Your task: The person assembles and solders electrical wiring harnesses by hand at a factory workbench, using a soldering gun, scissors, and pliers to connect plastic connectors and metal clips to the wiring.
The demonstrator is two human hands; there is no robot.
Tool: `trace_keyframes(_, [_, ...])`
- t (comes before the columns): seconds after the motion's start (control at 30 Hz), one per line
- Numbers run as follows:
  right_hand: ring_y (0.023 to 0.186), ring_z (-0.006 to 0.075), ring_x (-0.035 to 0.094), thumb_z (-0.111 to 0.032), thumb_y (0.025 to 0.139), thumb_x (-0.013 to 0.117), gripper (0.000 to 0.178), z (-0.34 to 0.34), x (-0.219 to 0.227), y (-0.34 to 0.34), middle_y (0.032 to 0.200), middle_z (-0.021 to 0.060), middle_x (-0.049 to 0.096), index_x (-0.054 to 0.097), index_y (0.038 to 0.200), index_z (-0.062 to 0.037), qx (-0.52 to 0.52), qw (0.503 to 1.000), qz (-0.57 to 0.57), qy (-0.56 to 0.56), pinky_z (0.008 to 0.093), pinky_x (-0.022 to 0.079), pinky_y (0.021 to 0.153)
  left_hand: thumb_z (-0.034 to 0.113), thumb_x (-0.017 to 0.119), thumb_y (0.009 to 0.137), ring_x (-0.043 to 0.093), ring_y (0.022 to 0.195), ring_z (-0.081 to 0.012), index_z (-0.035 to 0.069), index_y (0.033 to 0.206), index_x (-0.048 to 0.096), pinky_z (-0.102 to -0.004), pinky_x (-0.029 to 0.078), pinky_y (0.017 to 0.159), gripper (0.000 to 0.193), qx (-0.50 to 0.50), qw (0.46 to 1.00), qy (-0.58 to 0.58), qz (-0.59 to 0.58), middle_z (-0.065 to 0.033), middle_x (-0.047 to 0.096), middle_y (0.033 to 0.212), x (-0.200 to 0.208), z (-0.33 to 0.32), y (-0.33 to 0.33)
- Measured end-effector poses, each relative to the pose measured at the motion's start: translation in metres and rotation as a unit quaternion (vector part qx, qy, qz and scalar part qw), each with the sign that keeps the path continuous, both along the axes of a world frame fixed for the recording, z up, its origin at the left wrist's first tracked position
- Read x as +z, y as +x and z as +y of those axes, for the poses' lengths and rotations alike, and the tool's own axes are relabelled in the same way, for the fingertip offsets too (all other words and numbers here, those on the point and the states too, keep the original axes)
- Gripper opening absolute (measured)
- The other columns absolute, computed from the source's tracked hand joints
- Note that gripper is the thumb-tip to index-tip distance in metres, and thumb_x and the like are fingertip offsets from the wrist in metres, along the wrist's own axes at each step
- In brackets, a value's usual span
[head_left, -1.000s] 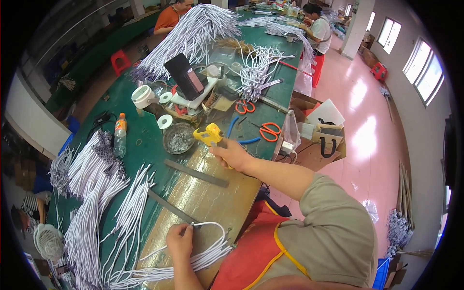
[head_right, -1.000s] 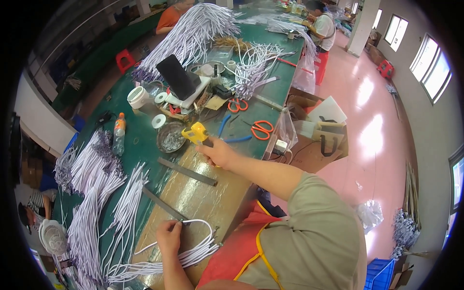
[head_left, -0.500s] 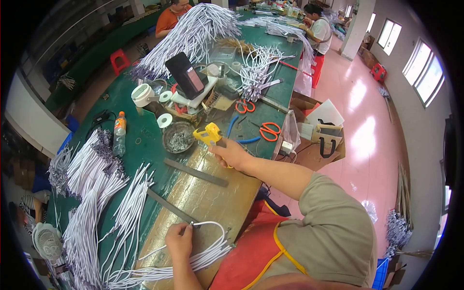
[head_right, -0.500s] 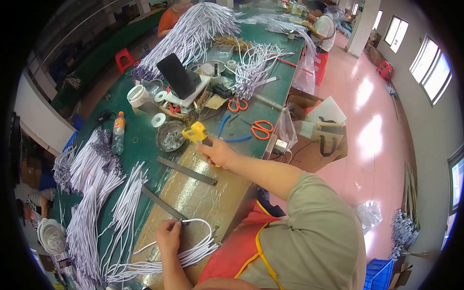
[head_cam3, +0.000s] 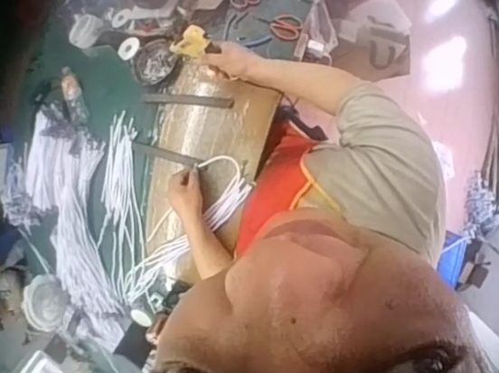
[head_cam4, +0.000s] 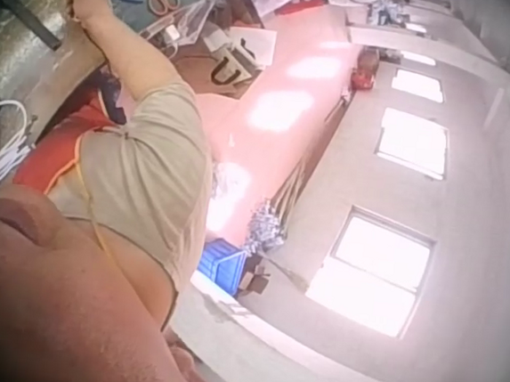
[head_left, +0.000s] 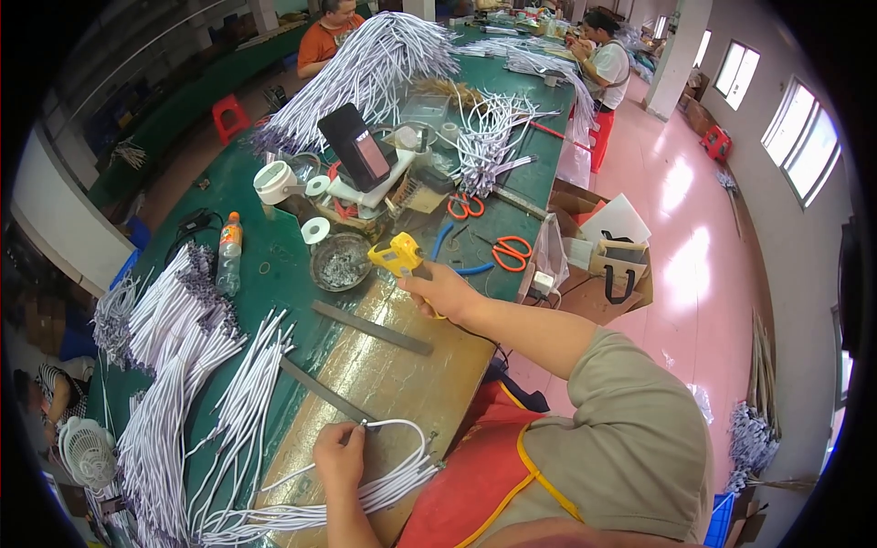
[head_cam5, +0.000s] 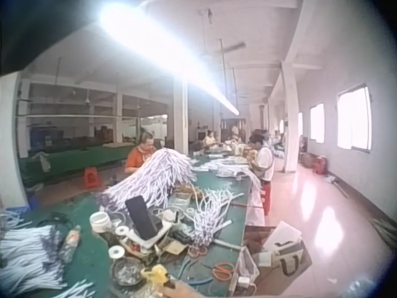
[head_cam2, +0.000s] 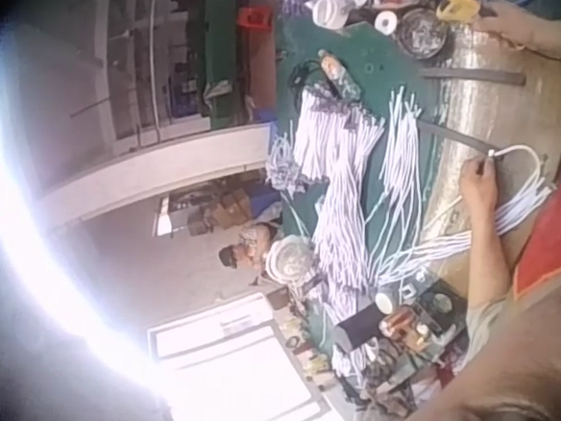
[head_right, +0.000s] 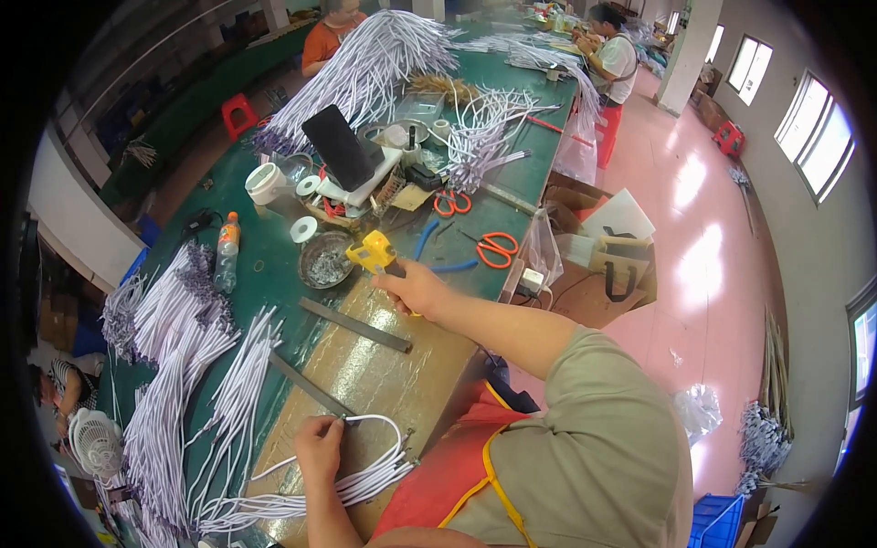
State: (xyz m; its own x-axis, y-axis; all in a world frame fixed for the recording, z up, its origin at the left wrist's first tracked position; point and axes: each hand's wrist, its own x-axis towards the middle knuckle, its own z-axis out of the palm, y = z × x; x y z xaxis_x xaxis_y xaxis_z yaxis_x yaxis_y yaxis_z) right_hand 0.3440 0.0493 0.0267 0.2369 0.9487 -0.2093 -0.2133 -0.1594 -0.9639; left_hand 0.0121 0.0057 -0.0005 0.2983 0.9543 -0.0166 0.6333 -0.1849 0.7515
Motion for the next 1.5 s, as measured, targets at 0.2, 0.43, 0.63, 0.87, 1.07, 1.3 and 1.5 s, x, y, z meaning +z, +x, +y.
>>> trace_keyframes(0.2, [0.048, 0.0106, 0.05, -0.026, 0.088, 0.07, 0.03, -0.016, 0.013, -0.001, 0.064, 0.0013, 0.051, 0.054, 0.099, -0.0038, -0.001, 0.999, 0.022, 0.036, 0.0264, 0.04, 0.044, 0.014, 0.073, 0.079, 0.064, 0.079, -0.0316, 0.001, 0.084, 0.071, -0.0379, 0.049, 0.075, 0.014, -0.007, 1.0, 0.007, -0.009, -0.0155, 0.065, 0.081, -0.004, 0.0, 0.001])
trace_keyframes(0.43, [0.056, 0.0101, 0.049, -0.022, 0.09, 0.065, 0.021, -0.084, 0.037, 0.033, 0.066, 0.0019, 0.051, 0.056, 0.099, -0.0047, 0.077, 0.985, 0.133, 0.077, 0.0256, 0.039, 0.052, 0.011, 0.072, 0.079, 0.064, 0.079, -0.0299, 0.001, 0.084, 0.071, -0.0369, 0.05, 0.074, 0.012, 0.007, 1.0, 0.002, -0.014, -0.0146, 0.067, 0.082, -0.01, 0.0, -0.001])
trace_keyframes(0.63, [0.059, 0.0131, 0.05, -0.018, 0.088, 0.066, 0.052, -0.185, 0.045, 0.089, 0.073, 0.0034, 0.053, 0.049, 0.135, -0.0022, 0.102, 0.979, 0.158, 0.075, 0.0294, 0.04, 0.053, 0.009, 0.072, 0.078, 0.064, 0.077, -0.0284, 0.001, 0.084, 0.071, -0.0355, 0.05, 0.073, 0.01, 0.008, 1.0, -0.001, -0.025, -0.0139, 0.067, 0.081, -0.009, 0.0, -0.002])
trace_keyframes(0.87, [0.061, 0.0157, 0.054, -0.02, 0.088, 0.065, 0.051, -0.149, -0.001, 0.041, 0.075, 0.0044, 0.057, 0.049, 0.134, -0.0033, 0.086, 0.943, 0.307, 0.1, 0.03, 0.04, 0.053, 0.013, 0.074, 0.078, 0.065, 0.078, -0.0285, 0.001, 0.085, 0.072, -0.0357, 0.05, 0.075, 0.014, 0.019, 0.999, 0.001, -0.028, -0.0148, 0.067, 0.081, -0.008, 0.001, 0.002])
trace_keyframes(1.07, [0.063, 0.0142, 0.053, -0.024, 0.09, 0.062, 0.048, -0.095, -0.009, -0.009, 0.074, 0.0022, 0.054, 0.05, 0.134, -0.0065, 0.104, 0.956, 0.271, 0.045, 0.0309, 0.042, 0.055, 0.016, 0.073, 0.079, 0.066, 0.081, -0.0302, 0.001, 0.087, 0.072, -0.0371, 0.051, 0.077, 0.017, 0.015, 1.0, -0.006, -0.008, -0.0163, 0.068, 0.085, -0.009, 0.001, 0.0])
trace_keyframes(1.3, [0.062, 0.0148, 0.051, -0.025, 0.091, 0.057, 0.048, -0.066, -0.008, -0.027, 0.072, 0.002, 0.052, 0.05, 0.133, -0.0023, 0.144, 0.955, 0.244, 0.084, 0.0301, 0.042, 0.059, 0.021, 0.073, 0.078, 0.066, 0.081, -0.0315, 0.002, 0.086, 0.073, -0.0391, 0.052, 0.075, 0.02, 0.007, 1.0, -0.008, 0.011, -0.016, 0.068, 0.083, -0.012, -0.001, -0.005])
trace_keyframes(1.5, [0.066, 0.0176, 0.054, -0.027, 0.094, 0.057, 0.045, -0.069, -0.032, -0.027, 0.077, 0.0031, 0.055, 0.049, 0.134, -0.008, 0.182, 0.929, 0.318, 0.049, 0.0322, 0.044, 0.061, 0.019, 0.073, 0.078, 0.066, 0.079, -0.0319, 0.003, 0.084, 0.073, -0.0389, 0.051, 0.074, 0.017, 0.013, 1.0, -0.008, 0.002, -0.0162, 0.068, 0.082, -0.01, -0.002, -0.002])
